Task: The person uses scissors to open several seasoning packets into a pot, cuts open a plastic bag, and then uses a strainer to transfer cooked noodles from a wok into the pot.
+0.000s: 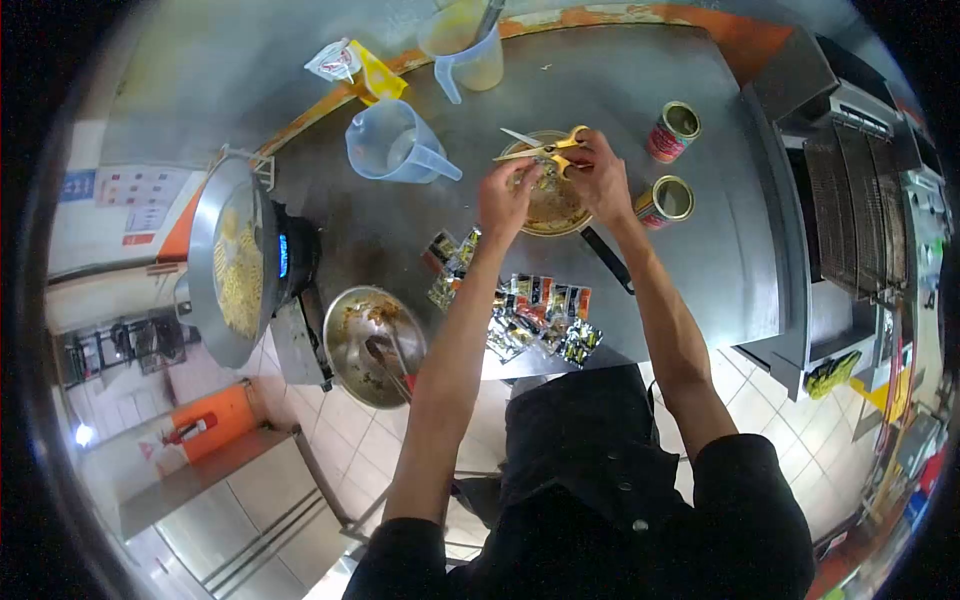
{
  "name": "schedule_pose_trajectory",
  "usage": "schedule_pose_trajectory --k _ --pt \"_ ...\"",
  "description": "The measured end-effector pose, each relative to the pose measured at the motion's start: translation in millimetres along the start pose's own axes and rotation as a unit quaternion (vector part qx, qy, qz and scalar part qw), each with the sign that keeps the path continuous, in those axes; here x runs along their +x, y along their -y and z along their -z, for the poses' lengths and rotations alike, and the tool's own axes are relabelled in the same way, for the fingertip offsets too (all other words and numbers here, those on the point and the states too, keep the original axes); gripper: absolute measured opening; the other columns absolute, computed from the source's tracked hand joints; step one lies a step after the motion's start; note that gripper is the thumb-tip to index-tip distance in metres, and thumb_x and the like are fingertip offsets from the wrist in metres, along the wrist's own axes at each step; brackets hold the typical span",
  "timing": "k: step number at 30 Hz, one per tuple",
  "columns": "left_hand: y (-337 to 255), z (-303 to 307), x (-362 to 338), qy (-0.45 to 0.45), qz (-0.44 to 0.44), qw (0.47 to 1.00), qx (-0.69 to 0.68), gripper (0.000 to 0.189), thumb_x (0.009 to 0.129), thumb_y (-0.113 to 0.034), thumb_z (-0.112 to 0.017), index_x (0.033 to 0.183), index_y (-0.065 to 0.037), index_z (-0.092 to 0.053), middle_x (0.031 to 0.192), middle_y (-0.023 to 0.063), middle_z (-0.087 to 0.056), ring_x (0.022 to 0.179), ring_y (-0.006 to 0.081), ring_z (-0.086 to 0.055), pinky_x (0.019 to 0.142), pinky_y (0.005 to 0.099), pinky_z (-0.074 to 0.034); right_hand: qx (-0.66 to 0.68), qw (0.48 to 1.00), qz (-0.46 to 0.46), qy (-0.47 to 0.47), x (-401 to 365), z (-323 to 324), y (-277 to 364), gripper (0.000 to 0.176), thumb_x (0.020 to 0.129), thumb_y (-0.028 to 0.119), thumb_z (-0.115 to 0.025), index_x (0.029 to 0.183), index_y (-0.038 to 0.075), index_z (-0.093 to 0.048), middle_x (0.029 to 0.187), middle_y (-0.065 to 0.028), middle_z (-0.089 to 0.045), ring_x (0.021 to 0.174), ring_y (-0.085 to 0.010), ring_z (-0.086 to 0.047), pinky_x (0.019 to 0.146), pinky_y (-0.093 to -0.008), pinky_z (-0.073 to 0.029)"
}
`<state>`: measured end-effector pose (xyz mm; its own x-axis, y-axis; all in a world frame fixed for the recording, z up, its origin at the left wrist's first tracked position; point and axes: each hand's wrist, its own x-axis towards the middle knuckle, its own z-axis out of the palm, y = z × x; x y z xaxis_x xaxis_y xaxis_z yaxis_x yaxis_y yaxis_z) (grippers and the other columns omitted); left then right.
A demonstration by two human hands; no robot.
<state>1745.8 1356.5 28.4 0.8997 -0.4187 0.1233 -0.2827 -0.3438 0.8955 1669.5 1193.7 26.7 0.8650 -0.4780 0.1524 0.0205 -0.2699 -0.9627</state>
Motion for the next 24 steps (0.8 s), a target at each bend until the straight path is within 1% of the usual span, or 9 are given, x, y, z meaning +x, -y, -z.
schedule_pose_trajectory --k 1,3,5,8,10,11,13,21,24 --pt "1.5 0.2 1.7 -0.015 0.000 1.000 -0.014 0.028 0.086 -0.024 -0.074 0.101 -0.001 -0.073 0.100 0.0152 -0.073 0.095 0.0268 -0.069 0.085 0.0349 -0.051 0.000 1.000 -0.002 -0.005 0.8 -1.7 0.5 0.048 0.079 0.001 -0.067 0.123 0.002 -0.050 0.107 -0.0193 -0.071 0.096 -0.0297 -0.072 0.082 -0.0365 -0.056" --pt "5.6 -0.7 3.4 -0.026 -0.022 0.999 0.024 0.026 0.086 -0.022 -0.074 0.101 -0.001 -0.072 0.100 0.0153 -0.073 0.093 0.0274 -0.070 0.083 0.0350 -0.052 0.036 0.998 -0.054 -0.009 4.0 -3.8 2.7 0.047 0.079 -0.004 -0.067 0.122 0.000 -0.047 0.104 -0.0155 -0.072 0.092 -0.0175 -0.069 0.082 -0.0307 -0.055" --pt "10.9 -3.5 5.0 -0.030 -0.037 0.998 -0.028 0.025 0.085 -0.019 -0.075 0.100 0.000 -0.072 0.097 0.0150 -0.073 0.091 0.0283 -0.070 0.081 0.0358 -0.052 0.012 0.999 -0.028 -0.023 3.4 -2.7 6.0 0.047 0.079 -0.004 -0.066 0.122 0.000 -0.047 0.102 -0.0157 -0.072 0.091 -0.0171 -0.069 0.081 -0.0309 -0.055" --pt "9.3 -5.5 3.7 -0.040 -0.051 0.998 0.004 0.024 0.083 -0.018 -0.077 0.098 0.000 -0.072 0.096 0.0150 -0.073 0.091 0.0290 -0.070 0.080 0.0365 -0.052 0.023 0.999 -0.048 -0.008 1.9 -4.5 10.4 0.047 0.078 -0.004 -0.067 0.122 0.000 -0.048 0.100 -0.0163 -0.072 0.090 -0.0171 -0.069 0.081 -0.0310 -0.055" --pt "-0.9 -2.7 1.3 -0.037 -0.062 0.997 0.019 0.024 0.082 -0.018 -0.077 0.097 0.000 -0.071 0.095 0.0154 -0.072 0.090 0.0298 -0.069 0.080 0.0372 -0.052 0.036 0.999 -0.020 -0.012 1.0 -7.0 8.3 0.047 0.078 -0.001 -0.068 0.122 0.001 -0.051 0.099 -0.0193 -0.070 0.092 -0.0267 -0.071 0.080 -0.0362 -0.056" --pt "-5.8 -1.4 0.7 -0.036 -0.071 0.996 0.033 0.023 0.081 -0.017 -0.077 0.096 0.000 -0.071 0.094 0.0157 -0.072 0.089 0.0306 -0.069 0.079 0.0379 -0.052 0.035 0.999 -0.021 -0.013 0.5 -6.9 7.0 0.047 0.078 -0.001 -0.068 0.122 0.001 -0.051 0.099 -0.0193 -0.070 0.092 -0.0267 -0.071 0.080 -0.0362 -0.056" --pt "-0.3 -1.9 2.0 -0.039 -0.101 0.992 0.063 0.023 0.081 -0.017 -0.077 0.096 -0.001 -0.071 0.093 0.0159 -0.072 0.088 0.0316 -0.069 0.079 0.0390 -0.051 0.019 0.998 -0.016 -0.054 0.5 -7.3 5.3 0.045 0.080 -0.004 -0.066 0.120 -0.003 -0.047 0.098 -0.0148 -0.073 0.087 -0.0157 -0.068 0.078 -0.0297 -0.054" --pt "-0.6 0.5 2.8 -0.015 -0.112 0.985 0.127 0.023 0.079 -0.015 -0.076 0.096 -0.001 -0.071 0.091 0.0163 -0.071 0.087 0.0349 -0.067 0.079 0.0425 -0.050 0.103 0.993 -0.029 -0.052 -3.4 -15.7 -10.8 0.043 0.082 -0.006 -0.064 0.121 -0.002 -0.046 0.099 -0.0106 -0.071 0.088 -0.0130 -0.065 0.081 -0.0265 -0.052" --pt "-4.7 3.5 4.7 -0.024 -0.165 0.978 0.125 0.023 0.079 -0.016 -0.076 0.096 -0.002 -0.071 0.090 0.0158 -0.070 0.087 0.0354 -0.067 0.078 0.0420 -0.050 0.126 0.989 -0.043 -0.070 -6.5 -15.2 -7.8 0.044 0.080 -0.008 -0.064 0.120 -0.002 -0.048 0.101 -0.0128 -0.070 0.090 -0.0159 -0.067 0.081 -0.0293 -0.054"
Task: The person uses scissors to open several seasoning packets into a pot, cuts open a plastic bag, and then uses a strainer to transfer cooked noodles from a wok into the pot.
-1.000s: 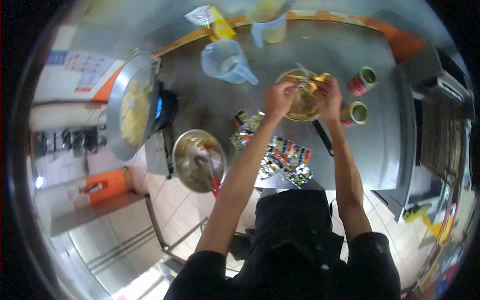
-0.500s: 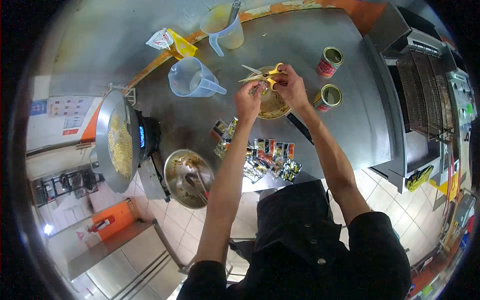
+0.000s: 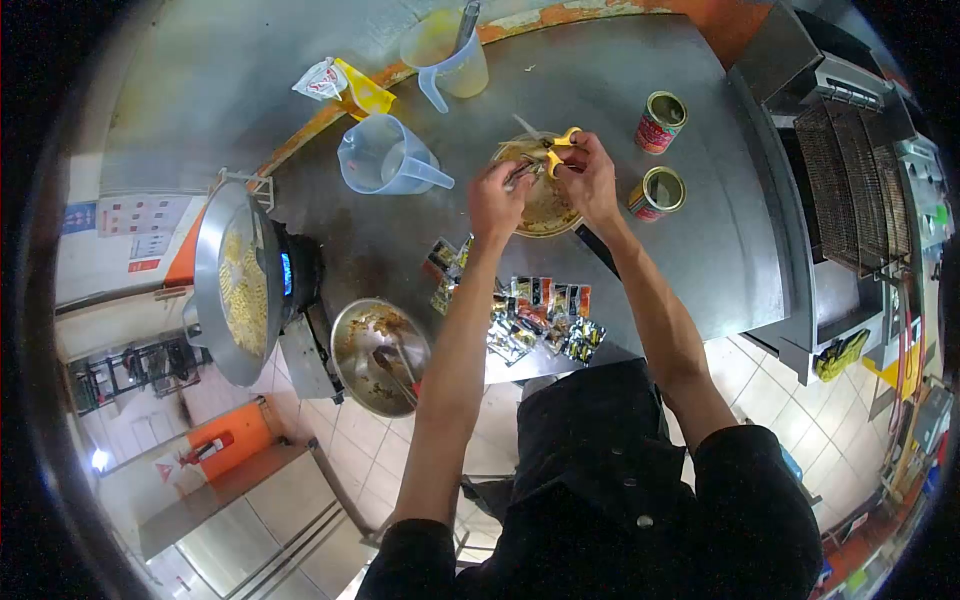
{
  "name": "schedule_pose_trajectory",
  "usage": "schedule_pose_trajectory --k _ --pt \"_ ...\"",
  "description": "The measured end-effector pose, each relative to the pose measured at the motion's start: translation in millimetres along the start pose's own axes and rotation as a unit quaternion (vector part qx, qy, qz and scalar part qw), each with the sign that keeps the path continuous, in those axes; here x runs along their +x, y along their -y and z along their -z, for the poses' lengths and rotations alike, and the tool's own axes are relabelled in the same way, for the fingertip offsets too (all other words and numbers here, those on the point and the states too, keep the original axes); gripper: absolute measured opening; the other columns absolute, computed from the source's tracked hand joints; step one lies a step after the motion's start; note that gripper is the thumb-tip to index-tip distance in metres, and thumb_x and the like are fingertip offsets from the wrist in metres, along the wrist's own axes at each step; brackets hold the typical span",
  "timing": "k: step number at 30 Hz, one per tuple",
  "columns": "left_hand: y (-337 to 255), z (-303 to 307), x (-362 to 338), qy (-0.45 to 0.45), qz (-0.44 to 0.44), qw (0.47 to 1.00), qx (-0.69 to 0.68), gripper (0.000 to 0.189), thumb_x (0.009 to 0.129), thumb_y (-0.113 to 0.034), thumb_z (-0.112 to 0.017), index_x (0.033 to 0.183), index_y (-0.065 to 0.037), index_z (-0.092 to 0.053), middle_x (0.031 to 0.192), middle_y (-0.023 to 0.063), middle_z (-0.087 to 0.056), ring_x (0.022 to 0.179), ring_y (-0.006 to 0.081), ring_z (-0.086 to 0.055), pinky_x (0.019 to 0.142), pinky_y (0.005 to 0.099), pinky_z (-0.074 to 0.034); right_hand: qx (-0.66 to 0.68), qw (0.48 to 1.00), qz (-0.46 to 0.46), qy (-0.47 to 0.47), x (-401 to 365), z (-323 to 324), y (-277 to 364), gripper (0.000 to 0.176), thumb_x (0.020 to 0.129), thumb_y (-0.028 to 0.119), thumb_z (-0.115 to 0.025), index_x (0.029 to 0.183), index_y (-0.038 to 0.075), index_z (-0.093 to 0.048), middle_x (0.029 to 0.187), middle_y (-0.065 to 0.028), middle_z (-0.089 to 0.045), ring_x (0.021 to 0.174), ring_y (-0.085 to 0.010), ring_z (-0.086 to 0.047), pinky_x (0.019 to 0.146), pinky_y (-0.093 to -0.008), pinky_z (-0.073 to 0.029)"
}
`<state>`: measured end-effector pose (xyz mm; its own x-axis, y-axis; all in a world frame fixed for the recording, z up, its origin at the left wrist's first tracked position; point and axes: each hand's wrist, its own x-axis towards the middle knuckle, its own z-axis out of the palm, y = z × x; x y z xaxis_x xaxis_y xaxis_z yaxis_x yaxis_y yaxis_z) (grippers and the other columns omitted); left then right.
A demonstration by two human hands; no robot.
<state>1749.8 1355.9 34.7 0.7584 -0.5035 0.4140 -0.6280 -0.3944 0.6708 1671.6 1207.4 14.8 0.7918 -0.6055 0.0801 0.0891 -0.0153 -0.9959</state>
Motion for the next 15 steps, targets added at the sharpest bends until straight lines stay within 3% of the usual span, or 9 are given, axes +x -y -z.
schedule_pose_trajectory --k 3,5,11,13,15 --pt "7.0 2.2 -0.1 0.003 0.032 0.999 -0.030 0.021 0.080 -0.017 -0.076 0.094 -0.002 -0.072 0.090 0.0157 -0.071 0.086 0.0351 -0.067 0.076 0.0414 -0.051 0.018 1.000 0.013 0.000 -0.6 0.0 -1.6 0.046 0.078 -0.010 -0.065 0.120 -0.001 -0.049 0.101 -0.0151 -0.070 0.091 -0.0188 -0.068 0.081 -0.0320 -0.056" --pt "4.6 5.5 -1.6 0.062 0.063 0.996 0.004 0.019 0.081 -0.016 -0.075 0.092 -0.001 -0.072 0.089 0.0158 -0.071 0.083 0.0350 -0.068 0.073 0.0408 -0.051 0.013 0.999 0.030 0.014 -1.2 -0.5 -4.5 0.047 0.078 -0.010 -0.066 0.121 -0.001 -0.049 0.100 -0.0150 -0.070 0.089 -0.0188 -0.068 0.081 -0.0321 -0.056" --pt "-5.8 4.5 -2.3 0.053 0.118 0.992 -0.011 0.021 0.079 -0.017 -0.076 0.092 0.000 -0.072 0.086 0.0154 -0.072 0.082 0.0321 -0.070 0.073 0.0384 -0.052 -0.078 0.996 -0.019 0.047 -0.2 -0.8 11.8 0.046 0.079 -0.007 -0.064 0.121 -0.003 -0.046 0.103 -0.0168 -0.072 0.094 -0.0212 -0.070 0.085 -0.0326 -0.055" --pt "-3.0 3.5 -2.6 0.060 0.131 0.989 -0.028 0.022 0.079 -0.017 -0.076 0.092 0.000 -0.072 0.088 0.0155 -0.072 0.083 0.0316 -0.070 0.074 0.0384 -0.053 -0.124 0.989 0.042 0.072 2.0 1.9 2.6 0.047 0.076 -0.005 -0.069 0.119 -0.001 -0.050 0.100 -0.0197 -0.070 0.091 -0.0263 -0.071 0.077 -0.0350 -0.056" --pt "1.4 0.6 -4.6 0.067 0.145 0.986 -0.045 0.022 0.079 -0.016 -0.076 0.093 0.000 -0.072 0.089 0.0155 -0.073 0.084 0.0311 -0.071 0.075 0.0383 -0.053 -0.108 0.993 0.033 0.047 5.2 2.1 -5.7 0.046 0.076 -0.003 -0.068 0.119 -0.001 -0.050 0.099 -0.0198 -0.070 0.090 -0.0262 -0.071 0.076 -0.0356 -0.055"
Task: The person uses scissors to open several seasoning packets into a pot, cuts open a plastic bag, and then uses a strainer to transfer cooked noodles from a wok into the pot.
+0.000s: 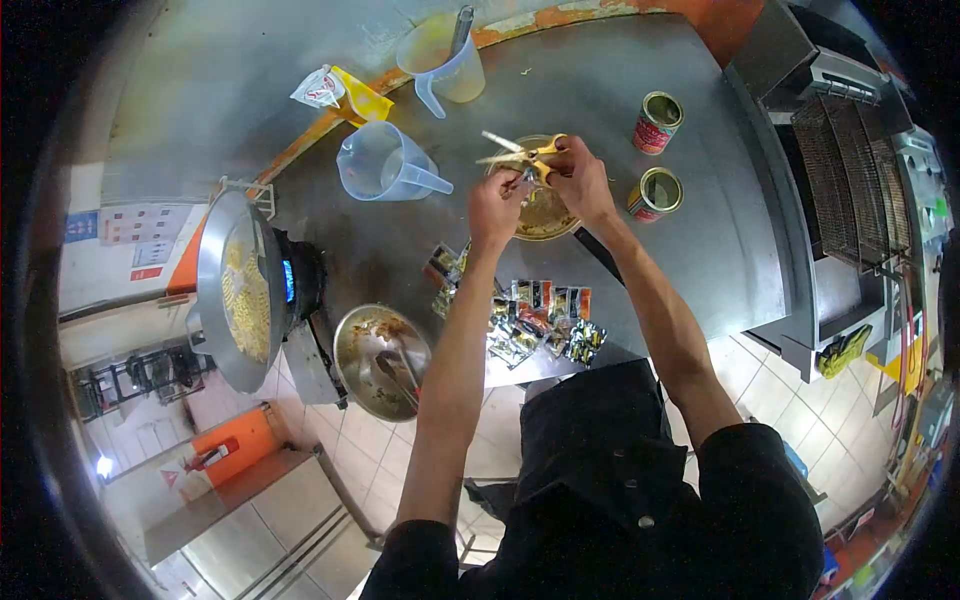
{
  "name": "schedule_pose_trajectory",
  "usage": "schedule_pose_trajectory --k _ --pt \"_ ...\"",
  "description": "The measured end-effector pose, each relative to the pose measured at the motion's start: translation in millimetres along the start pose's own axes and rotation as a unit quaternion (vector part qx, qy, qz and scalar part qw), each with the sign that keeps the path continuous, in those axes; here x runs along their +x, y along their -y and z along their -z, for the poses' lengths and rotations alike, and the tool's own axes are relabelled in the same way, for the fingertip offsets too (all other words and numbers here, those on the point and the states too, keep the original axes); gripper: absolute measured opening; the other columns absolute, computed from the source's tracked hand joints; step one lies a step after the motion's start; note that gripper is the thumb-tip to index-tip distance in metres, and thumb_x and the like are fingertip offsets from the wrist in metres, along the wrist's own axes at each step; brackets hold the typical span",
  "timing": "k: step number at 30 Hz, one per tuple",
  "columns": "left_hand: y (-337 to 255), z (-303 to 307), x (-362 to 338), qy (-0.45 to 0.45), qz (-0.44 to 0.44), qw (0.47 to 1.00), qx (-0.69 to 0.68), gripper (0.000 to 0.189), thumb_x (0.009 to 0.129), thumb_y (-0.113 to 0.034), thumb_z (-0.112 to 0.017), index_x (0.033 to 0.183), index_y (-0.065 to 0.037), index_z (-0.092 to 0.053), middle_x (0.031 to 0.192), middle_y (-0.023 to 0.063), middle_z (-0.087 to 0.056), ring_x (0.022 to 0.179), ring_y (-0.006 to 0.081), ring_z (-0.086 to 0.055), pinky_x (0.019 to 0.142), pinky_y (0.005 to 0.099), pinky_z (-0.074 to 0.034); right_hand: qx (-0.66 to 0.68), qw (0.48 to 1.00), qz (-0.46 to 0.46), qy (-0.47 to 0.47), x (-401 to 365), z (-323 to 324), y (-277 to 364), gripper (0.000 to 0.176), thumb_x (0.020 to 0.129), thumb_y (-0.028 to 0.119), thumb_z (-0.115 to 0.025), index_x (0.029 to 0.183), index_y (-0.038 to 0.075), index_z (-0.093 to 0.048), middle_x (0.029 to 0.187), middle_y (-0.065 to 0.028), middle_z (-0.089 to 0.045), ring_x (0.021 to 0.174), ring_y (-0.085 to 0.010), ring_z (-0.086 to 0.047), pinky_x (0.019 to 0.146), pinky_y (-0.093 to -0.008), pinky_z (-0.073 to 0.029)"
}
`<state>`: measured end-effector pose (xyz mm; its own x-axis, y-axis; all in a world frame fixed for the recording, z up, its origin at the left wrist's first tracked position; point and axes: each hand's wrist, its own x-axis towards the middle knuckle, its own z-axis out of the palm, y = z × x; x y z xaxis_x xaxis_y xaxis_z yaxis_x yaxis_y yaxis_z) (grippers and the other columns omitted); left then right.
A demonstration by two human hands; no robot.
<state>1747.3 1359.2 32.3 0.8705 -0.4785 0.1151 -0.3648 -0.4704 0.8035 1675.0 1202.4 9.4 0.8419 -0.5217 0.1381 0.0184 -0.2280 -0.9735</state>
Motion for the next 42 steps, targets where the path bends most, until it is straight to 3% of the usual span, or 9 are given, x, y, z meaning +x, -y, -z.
schedule_pose_trajectory --k 6,9,12,14,18,30,36,38,42 --pt "2.2 2.1 3.2 -0.065 -0.091 0.994 -0.007 0.024 0.081 -0.020 -0.076 0.092 0.001 -0.071 0.082 0.0169 -0.071 0.079 0.0361 -0.069 0.072 0.0409 -0.053 0.072 0.996 -0.031 -0.045 -2.7 -3.9 -7.6 0.046 0.077 -0.002 -0.066 0.119 -0.001 -0.049 0.099 -0.0196 -0.070 0.089 -0.0259 -0.070 0.077 -0.0363 -0.055" --pt "3.4 11.2 6.1 0.041 0.008 0.997 0.071 0.024 0.083 -0.022 -0.074 0.093 0.000 -0.071 0.082 0.0196 -0.070 0.078 0.0402 -0.066 0.071 0.0422 -0.052 0.079 0.996 -0.035 -0.029 -6.0 -1.5 -2.9 0.048 0.076 -0.002 -0.067 0.120 -0.001 -0.048 0.102 -0.0194 -0.070 0.091 -0.0258 -0.070 0.080 -0.0361 -0.055" --pt "-6.1 14.5 7.0 0.051 -0.020 0.994 0.089 0.021 0.086 -0.020 -0.071 0.095 -0.001 -0.071 0.085 0.0211 -0.069 0.079 0.0427 -0.064 0.070 0.0446 -0.051 0.041 0.999 -0.022 0.012 -9.3 2.1 4.3 0.050 0.077 -0.003 -0.067 0.122 0.000 -0.047 0.104 -0.0196 -0.070 0.092 -0.0256 -0.070 0.081 -0.0352 -0.055" --pt "-16.7 17.4 9.1 0.035 -0.131 0.987 0.091 0.019 0.087 -0.018 -0.069 0.096 -0.002 -0.071 0.088 0.0195 -0.070 0.082 0.0413 -0.065 0.071 0.0455 -0.051 0.013 0.999 -0.021 0.036 -10.7 3.3 11.4 0.052 0.077 -0.003 -0.067 0.124 -0.001 -0.045 0.106 -0.0199 -0.070 0.093 -0.0255 -0.070 0.081 -0.0341 -0.055" --pt "-12.6 16.7 11.3 0.026 -0.152 0.982 0.110 0.020 0.087 -0.018 -0.069 0.098 -0.002 -0.072 0.090 0.0185 -0.070 0.087 0.0398 -0.066 0.073 0.0451 -0.051 -0.050 0.998 -0.019 0.016 -8.8 3.2 13.6 0.050 0.076 -0.002 -0.068 0.122 -0.001 -0.048 0.097 -0.0198 -0.071 0.090 -0.0297 -0.071 0.080 -0.0367 -0.054" --pt "7.6 8.2 5.6 0.072 -0.107 0.984 0.123 0.022 0.085 -0.024 -0.071 0.096 -0.005 -0.073 0.088 0.0162 -0.070 0.082 0.0374 -0.066 0.071 0.0453 -0.050 -0.090 0.994 -0.051 0.022 -7.0 -1.6 20.1 0.046 0.074 -0.001 -0.069 0.117 -0.002 -0.052 0.096 -0.0213 -0.072 0.091 -0.0306 -0.072 0.079 -0.0378 -0.055" --pt "20.5 -0.1 5.7 0.009 -0.064 0.990 0.125 0.021 0.085 -0.020 -0.070 0.097 -0.004 -0.072 0.090 0.0178 -0.070 0.081 0.0379 -0.066 0.072 0.0446 -0.051 -0.026 0.998 -0.044 0.027 -10.4 -10.4 6.4 0.046 0.074 -0.001 -0.071 0.117 -0.001 -0.054 0.094 -0.0166 -0.072 0.087 -0.0260 -0.072 0.079 -0.0352 -0.055" --pt "7.1 4.4 2.8 -0.016 -0.006 0.999 0.043 0.021 0.084 -0.016 -0.071 0.101 -0.003 -0.071 0.091 0.0177 -0.071 0.083 0.0361 -0.068 0.074 0.0428 -0.052 -0.060 0.995 -0.036 -0.070 -7.0 -10.7 3.1 0.045 0.072 0.004 -0.073 0.115 0.000 -0.057 0.092 -0.0201 -0.071 0.086 -0.0333 -0.071 0.077 -0.0408 -0.055" --pt "14.2 10.6 1.5 -0.048 0.040 0.997 0.049 0.026 0.082 -0.013 -0.072 0.106 -0.003 -0.070 0.092 0.0178 -0.072 0.086 0.0342 -0.069 0.075 0.0412 -0.053 -0.048 0.997 -0.037 -0.050 -9.8 -6.2 -2.1 0.045 0.073 0.003 -0.071 0.115 0.000 -0.056 0.092 -0.0193 -0.071 0.085 -0.0324 -0.071 0.076 -0.0398 -0.055"
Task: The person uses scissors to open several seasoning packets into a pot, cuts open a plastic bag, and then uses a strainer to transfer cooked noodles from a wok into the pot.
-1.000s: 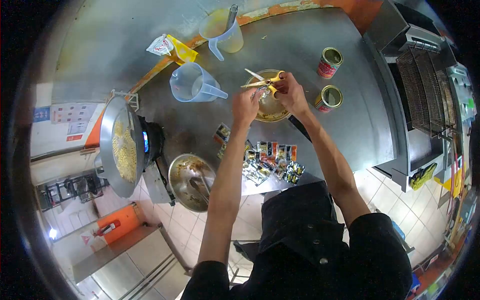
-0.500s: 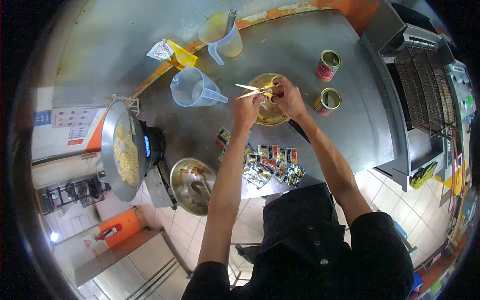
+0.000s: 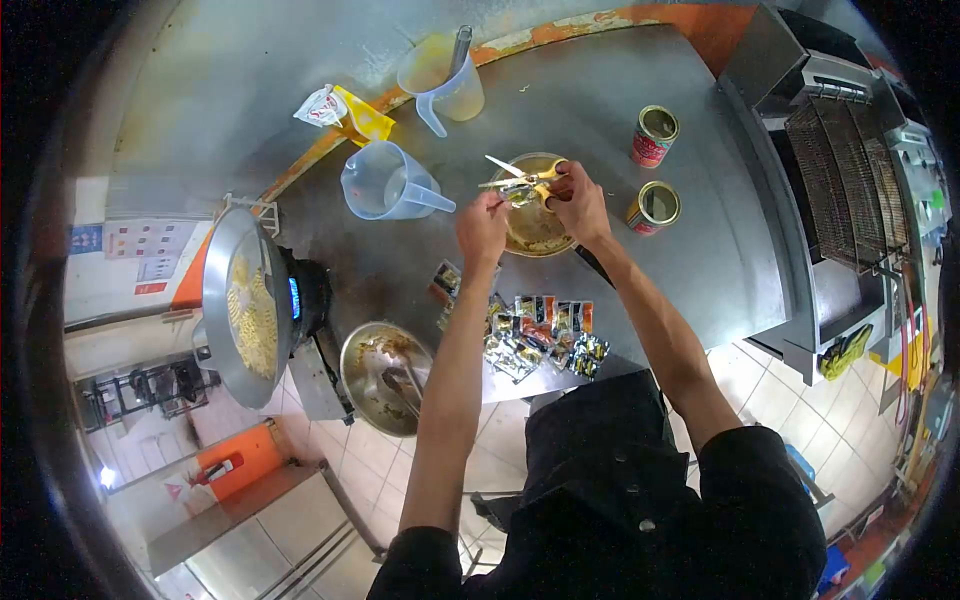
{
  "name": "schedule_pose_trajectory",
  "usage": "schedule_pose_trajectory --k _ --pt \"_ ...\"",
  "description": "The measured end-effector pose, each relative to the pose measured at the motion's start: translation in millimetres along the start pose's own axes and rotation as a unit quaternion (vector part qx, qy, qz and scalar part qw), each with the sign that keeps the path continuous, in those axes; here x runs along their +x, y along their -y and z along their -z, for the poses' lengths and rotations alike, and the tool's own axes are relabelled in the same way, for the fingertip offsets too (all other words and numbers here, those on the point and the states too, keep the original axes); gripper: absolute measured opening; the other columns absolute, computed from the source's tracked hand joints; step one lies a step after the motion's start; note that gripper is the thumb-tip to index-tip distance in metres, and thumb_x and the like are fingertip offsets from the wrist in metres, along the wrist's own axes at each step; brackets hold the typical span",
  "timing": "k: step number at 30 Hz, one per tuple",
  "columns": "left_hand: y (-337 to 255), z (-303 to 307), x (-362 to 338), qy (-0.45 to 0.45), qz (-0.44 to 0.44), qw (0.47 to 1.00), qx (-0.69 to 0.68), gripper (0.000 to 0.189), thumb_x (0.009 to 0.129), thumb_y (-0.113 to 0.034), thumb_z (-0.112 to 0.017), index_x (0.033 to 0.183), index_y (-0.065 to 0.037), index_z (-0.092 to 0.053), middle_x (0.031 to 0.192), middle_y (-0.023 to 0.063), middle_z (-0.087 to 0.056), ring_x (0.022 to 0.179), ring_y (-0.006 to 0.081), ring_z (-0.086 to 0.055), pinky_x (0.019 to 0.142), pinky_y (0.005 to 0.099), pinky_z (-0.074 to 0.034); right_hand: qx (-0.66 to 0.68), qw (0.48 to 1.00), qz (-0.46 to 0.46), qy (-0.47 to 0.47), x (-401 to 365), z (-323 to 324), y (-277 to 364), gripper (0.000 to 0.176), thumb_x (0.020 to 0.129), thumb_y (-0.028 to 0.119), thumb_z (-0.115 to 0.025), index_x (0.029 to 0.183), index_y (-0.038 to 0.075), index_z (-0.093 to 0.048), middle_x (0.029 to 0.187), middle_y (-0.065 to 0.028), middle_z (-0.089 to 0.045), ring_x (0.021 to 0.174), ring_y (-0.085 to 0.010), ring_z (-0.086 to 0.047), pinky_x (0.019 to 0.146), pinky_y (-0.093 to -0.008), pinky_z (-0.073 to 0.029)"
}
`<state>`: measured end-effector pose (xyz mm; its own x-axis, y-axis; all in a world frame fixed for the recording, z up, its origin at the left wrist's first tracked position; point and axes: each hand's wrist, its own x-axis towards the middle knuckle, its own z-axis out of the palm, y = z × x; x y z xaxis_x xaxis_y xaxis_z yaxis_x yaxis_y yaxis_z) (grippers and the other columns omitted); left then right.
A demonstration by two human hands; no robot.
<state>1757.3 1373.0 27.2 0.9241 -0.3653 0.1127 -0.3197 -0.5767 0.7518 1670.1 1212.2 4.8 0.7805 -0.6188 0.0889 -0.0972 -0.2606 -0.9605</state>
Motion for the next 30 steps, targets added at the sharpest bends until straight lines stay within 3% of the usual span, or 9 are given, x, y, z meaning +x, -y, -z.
schedule_pose_trajectory --k 6,9,15,17,21,23,25,26,30 --pt "-1.2 4.0 1.9 0.057 -0.076 0.994 0.047 0.029 0.082 -0.016 -0.072 0.107 -0.001 -0.069 0.093 0.0174 -0.072 0.085 0.0329 -0.070 0.074 0.0405 -0.053 0.059 0.998 -0.022 0.027 -2.9 4.2 9.3 0.047 0.073 0.001 -0.071 0.116 -0.001 -0.054 0.093 -0.0177 -0.069 0.082 -0.0287 -0.070 0.076 -0.0370 -0.055" --pt "-12.5 4.0 2.1 0.045 -0.056 0.997 0.025 0.027 0.082 -0.017 -0.072 0.103 0.000 -0.069 0.090 0.0178 -0.072 0.083 0.0322 -0.070 0.072 0.0408 -0.052 0.068 0.997 0.002 0.034 -0.6 4.4 7.9 0.048 0.072 0.001 -0.071 0.117 -0.001 -0.054 0.092 -0.0171 -0.069 0.082 -0.0272 -0.070 0.076 -0.0363 -0.054" --pt "-27.8 13.5 3.9 0.135 -0.001 0.990 0.026 0.031 0.080 -0.020 -0.075 0.105 -0.002 -0.071 0.084 0.0191 -0.070 0.079 0.0349 -0.069 0.071 0.0416 -0.051 0.071 0.995 0.023 0.062 0.7 7.1 6.4 0.049 0.071 0.002 -0.072 0.117 0.000 -0.054 0.091 -0.0174 -0.069 0.083 -0.0286 -0.070 0.078 -0.0376 -0.055" --pt "-39.6 17.3 3.5 0.161 0.019 0.985 0.062 0.032 0.080 -0.021 -0.076 0.106 -0.003 -0.072 0.085 0.0184 -0.071 0.081 0.0336 -0.070 0.072 0.0408 -0.052 -0.017 0.997 0.027 0.076 1.3 11.7 12.0 0.046 0.074 -0.002 -0.070 0.117 -0.003 -0.051 0.096 -0.0185 -0.073 0.091 -0.0277 -0.072 0.082 -0.0361 -0.056" --pt "-8.4 -0.3 6.8 0.095 -0.099 0.989 0.057 0.031 0.081 -0.021 -0.076 0.105 -0.003 -0.073 0.087 0.0185 -0.071 0.083 0.0318 -0.070 0.072 0.0399 -0.052 -0.008 0.998 0.041 0.053 -2.0 10.5 16.2 0.045 0.075 -0.001 -0.069 0.117 -0.001 -0.053 0.095 -0.0189 -0.073 0.089 -0.0291 -0.073 0.080 -0.0364 -0.056" --pt "-9.8 0.7 0.0 0.113 -0.011 0.993 0.039 0.028 0.082 -0.023 -0.076 0.101 -0.003 -0.073 0.089 0.0175 -0.072 0.083 0.0288 -0.070 0.073 0.0399 -0.052 0.007 0.998 0.000 0.067 -5.6 10.7 21.2 0.045 0.074 0.008 -0.075 0.116 0.007 -0.057 0.092 -0.0157 -0.070 0.082 -0.0319 -0.069 0.075 -0.0414 -0.055" --pt "-17.1 6.5 -1.6 0.149 0.019 0.988 0.027 0.027 0.082 -0.025 -0.077 0.097 -0.002 -0.073 0.088 0.0153 -0.072 0.081 0.0265 -0.069 0.073 0.0404 -0.052 -0.062 0.994 0.046 0.082 -5.9 9.8 19.5 0.042 0.075 0.006 -0.071 0.115 0.005 -0.057 0.093 -0.0169 -0.072 0.083 -0.0287 -0.072 0.073 -0.0383 -0.056" --pt "-5.2 0.1 -2.7 0.104 0.013 0.994 -0.011 0.029 0.081 -0.025 -0.078 0.096 -0.001 -0.072 0.086 0.0136 -0.073 0.078 0.0248 -0.069 0.073 0.0410 -0.052 -0.114 0.988 0.079 0.075 -4.2 6.6 10.0 0.043 0.073 0.008 -0.073 0.113 0.006 -0.059 0.093 -0.0159 -0.071 0.080 -0.0293 -0.071 0.071 -0.0396 -0.055" --pt "-2.0 -3.3 -1.6 0.078 -0.102 0.992 0.007 0.026 0.081 -0.020 -0.079 0.090 0.003 -0.072 0.081 0.0157 -0.072 0.072 0.0255 -0.067 0.069 0.0400 -0.050 0.042 0.989 0.114 0.079 -10.0 18.1 16.2 0.044 0.071 -0.001 -0.067 0.113 0.001 -0.054 0.090 -0.0173 -0.071 0.081 -0.0338 -0.070 0.072 -0.0394 -0.054"
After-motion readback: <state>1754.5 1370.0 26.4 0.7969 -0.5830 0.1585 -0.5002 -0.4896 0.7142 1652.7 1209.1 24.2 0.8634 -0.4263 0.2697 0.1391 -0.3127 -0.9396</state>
